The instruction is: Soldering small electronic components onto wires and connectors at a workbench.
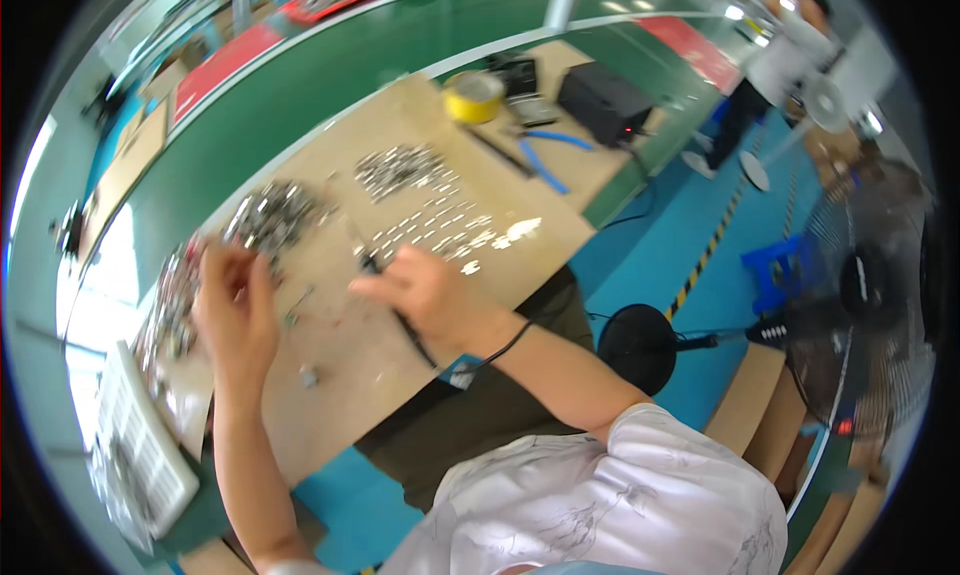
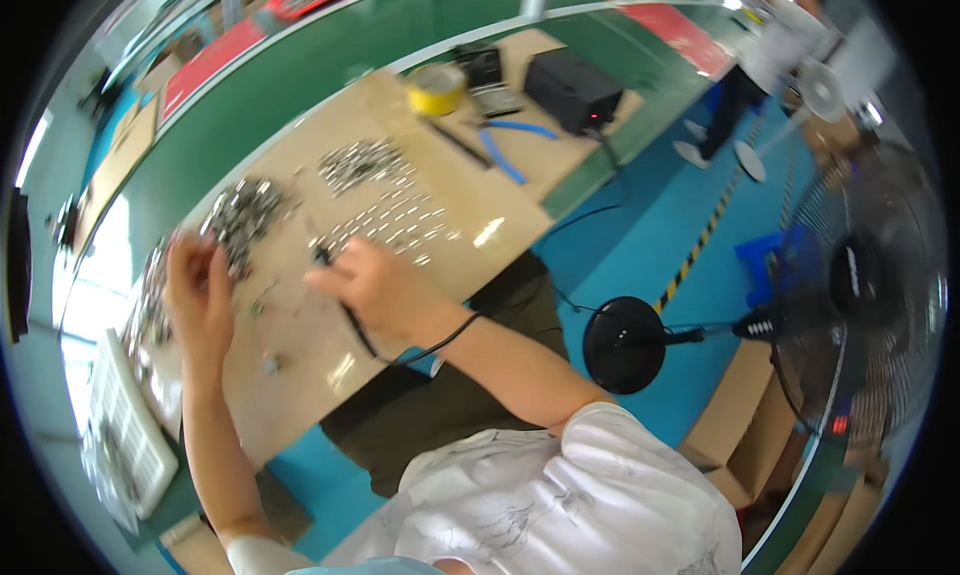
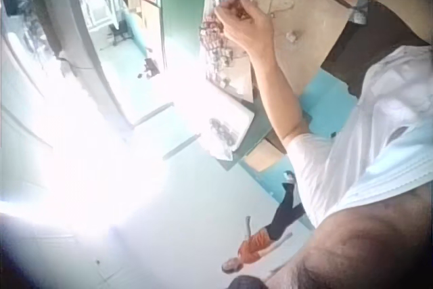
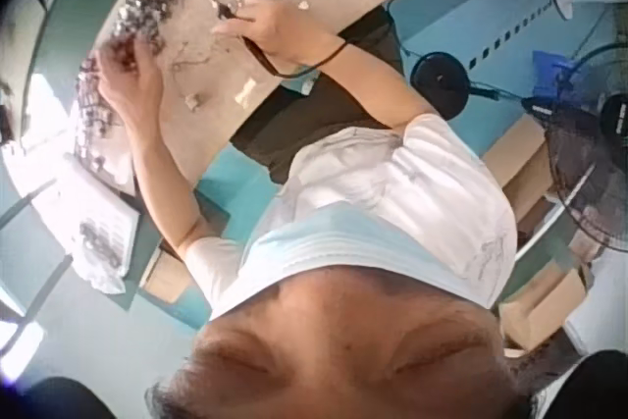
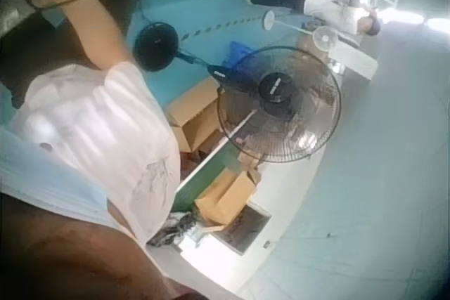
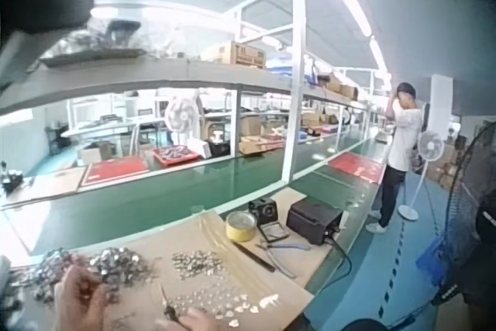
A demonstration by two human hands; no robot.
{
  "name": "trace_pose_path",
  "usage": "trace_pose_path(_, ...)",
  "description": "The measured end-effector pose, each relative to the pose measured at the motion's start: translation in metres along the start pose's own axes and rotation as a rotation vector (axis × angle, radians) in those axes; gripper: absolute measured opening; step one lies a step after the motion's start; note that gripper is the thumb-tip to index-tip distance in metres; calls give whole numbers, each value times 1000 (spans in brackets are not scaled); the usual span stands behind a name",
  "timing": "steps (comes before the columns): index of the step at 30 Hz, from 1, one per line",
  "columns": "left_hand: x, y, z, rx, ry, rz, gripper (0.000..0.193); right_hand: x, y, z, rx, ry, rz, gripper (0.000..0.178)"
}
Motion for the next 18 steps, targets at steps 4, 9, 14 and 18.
trace_pose_path(4, 21, -27, 6, 103, 45, -229, 6, -2, 20, 4, -10, 54, 119, 46)
trace_pose_path(9, 37, -41, -33, 144, 154, -213, 5, -6, 36, -18, -120, -265, 388, 36)
trace_pose_path(14, 33, -54, -39, 176, 217, -227, 6, -26, 35, -41, -80, -522, 620, 34)
trace_pose_path(18, 19, -54, -39, 176, 16, -95, 7, -15, 33, -22, -87, -389, 417, 29)
Point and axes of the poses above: each hand's wrist, its own z-axis towards the middle knuckle, its own y-axis out of the back of the hand, x = y × z, the point moved 8 cm from there along z, towards the middle knuckle, and after that the axes turned 3 degrees about -y, right-handed, at the moved point
